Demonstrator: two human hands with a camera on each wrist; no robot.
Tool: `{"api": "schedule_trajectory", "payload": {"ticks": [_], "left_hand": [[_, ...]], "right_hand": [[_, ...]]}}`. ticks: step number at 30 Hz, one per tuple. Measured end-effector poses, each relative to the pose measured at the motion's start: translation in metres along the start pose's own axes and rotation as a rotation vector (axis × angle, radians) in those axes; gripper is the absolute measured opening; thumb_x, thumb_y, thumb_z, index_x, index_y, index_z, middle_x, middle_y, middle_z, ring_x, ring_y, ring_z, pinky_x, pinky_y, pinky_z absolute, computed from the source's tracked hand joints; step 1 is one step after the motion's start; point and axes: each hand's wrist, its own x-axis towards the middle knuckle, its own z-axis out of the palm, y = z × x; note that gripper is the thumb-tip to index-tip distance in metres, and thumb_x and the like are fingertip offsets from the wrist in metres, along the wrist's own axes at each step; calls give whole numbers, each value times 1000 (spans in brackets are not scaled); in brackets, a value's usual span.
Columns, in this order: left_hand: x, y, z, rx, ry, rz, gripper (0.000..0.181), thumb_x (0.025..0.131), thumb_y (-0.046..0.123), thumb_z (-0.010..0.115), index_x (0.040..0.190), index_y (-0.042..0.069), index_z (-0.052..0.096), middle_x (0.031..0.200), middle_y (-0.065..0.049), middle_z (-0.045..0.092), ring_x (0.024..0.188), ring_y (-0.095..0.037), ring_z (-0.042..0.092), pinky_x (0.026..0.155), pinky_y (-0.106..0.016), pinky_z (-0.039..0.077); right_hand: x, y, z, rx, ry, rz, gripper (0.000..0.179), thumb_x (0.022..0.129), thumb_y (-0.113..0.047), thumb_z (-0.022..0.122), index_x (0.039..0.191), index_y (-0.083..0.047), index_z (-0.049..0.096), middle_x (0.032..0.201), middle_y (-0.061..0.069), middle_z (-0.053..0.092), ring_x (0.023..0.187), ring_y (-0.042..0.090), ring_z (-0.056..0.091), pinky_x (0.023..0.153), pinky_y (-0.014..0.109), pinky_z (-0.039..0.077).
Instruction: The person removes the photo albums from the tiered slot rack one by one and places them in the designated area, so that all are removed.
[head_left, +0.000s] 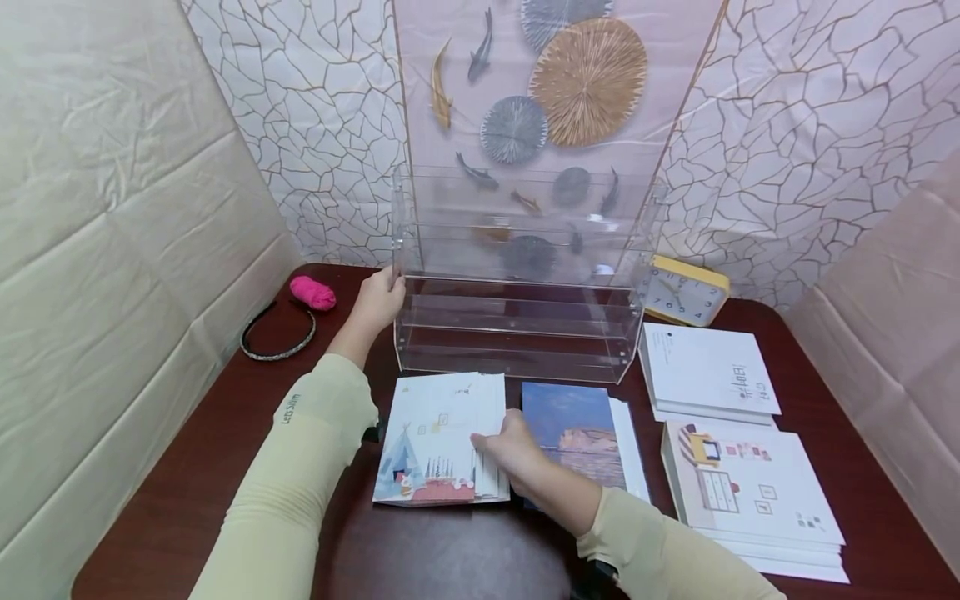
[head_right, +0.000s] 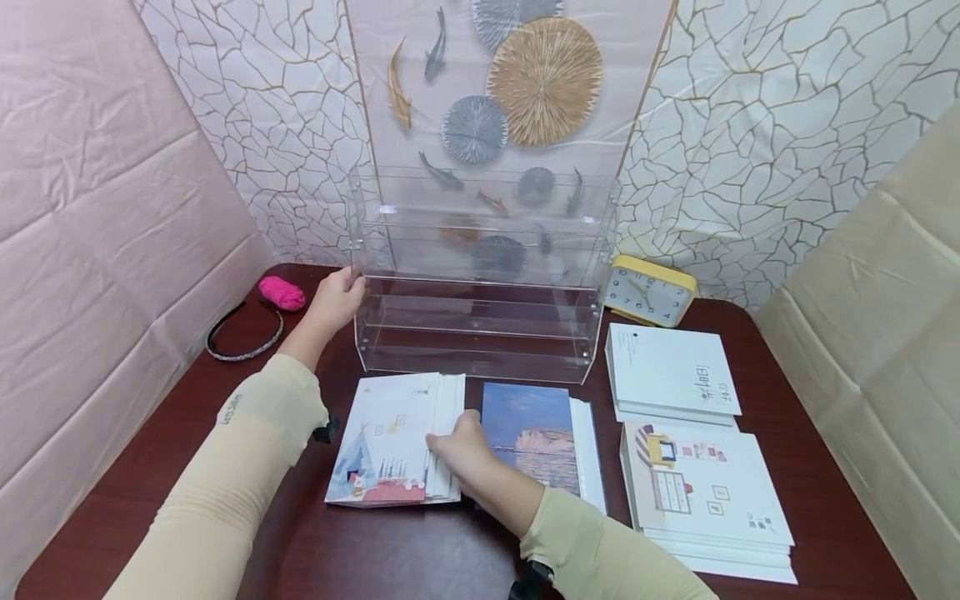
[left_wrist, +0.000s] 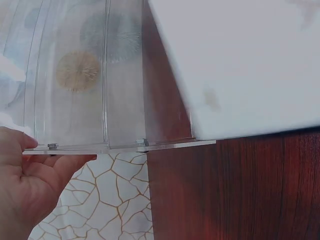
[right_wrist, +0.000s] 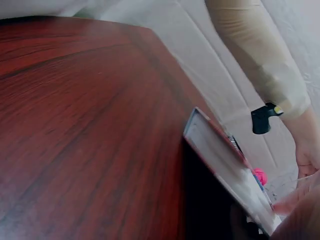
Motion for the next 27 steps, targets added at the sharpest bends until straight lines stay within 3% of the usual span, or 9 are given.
{"api": "schedule_trajectory", "payload": {"ticks": [2, 4, 7, 10, 21, 27], "left_hand": [[0, 0, 1, -1, -2, 0, 24, 97, 15, 40, 103, -3, 56, 90, -20, 57, 87, -31, 50, 83, -44, 41], [-1, 1, 0, -1, 0, 5, 23, 97, 15, 40, 101, -3, 55, 87, -19, 56, 86, -32, 50, 82, -44, 42], [-2, 2, -1, 3, 8, 17, 22, 97, 14, 40, 97, -3, 54, 81, -18, 54, 84, -33, 51, 80, -44, 42], [-2, 3, -1, -1, 13, 18, 21, 97, 13, 40, 98, -3, 54, 79, -17, 52, 83, -33, 50, 79, -45, 42], [-5, 3, -1, 2, -4, -6, 27, 98, 14, 39, 107, -6, 56, 89, -21, 57, 86, -33, 51, 81, -46, 43], [-3, 5, -1, 2, -15, -5, 29, 98, 14, 39, 110, -6, 55, 98, -23, 59, 89, -33, 52, 83, -47, 43]], "right_hand": [[-2, 3, 0, -18, -7, -35, 39, 78, 9, 62, 108, 15, 40, 97, 24, 52, 82, 32, 58, 72, 40, 53], [-3, 4, -1, -70, 3, -60, 54, 77, 8, 64, 120, 17, 33, 109, 30, 47, 99, 39, 53, 85, 44, 47], [-6, 4, -2, -178, 4, -99, 77, 76, 6, 66, 135, 20, 18, 133, 39, 28, 126, 47, 30, 104, 50, 27], [-10, 6, -2, -295, -19, -138, 88, 79, 0, 67, 139, 20, 6, 143, 39, 9, 133, 48, 10, 107, 52, 14], [-19, 23, -3, -427, -92, -270, 78, 86, -3, 59, 139, 19, 7, 145, 37, -1, 136, 45, 3, 107, 52, 12], [-18, 26, -5, -446, -86, -363, 74, 76, 4, 54, 138, 20, 16, 143, 39, 13, 134, 48, 10, 107, 54, 12]]}}
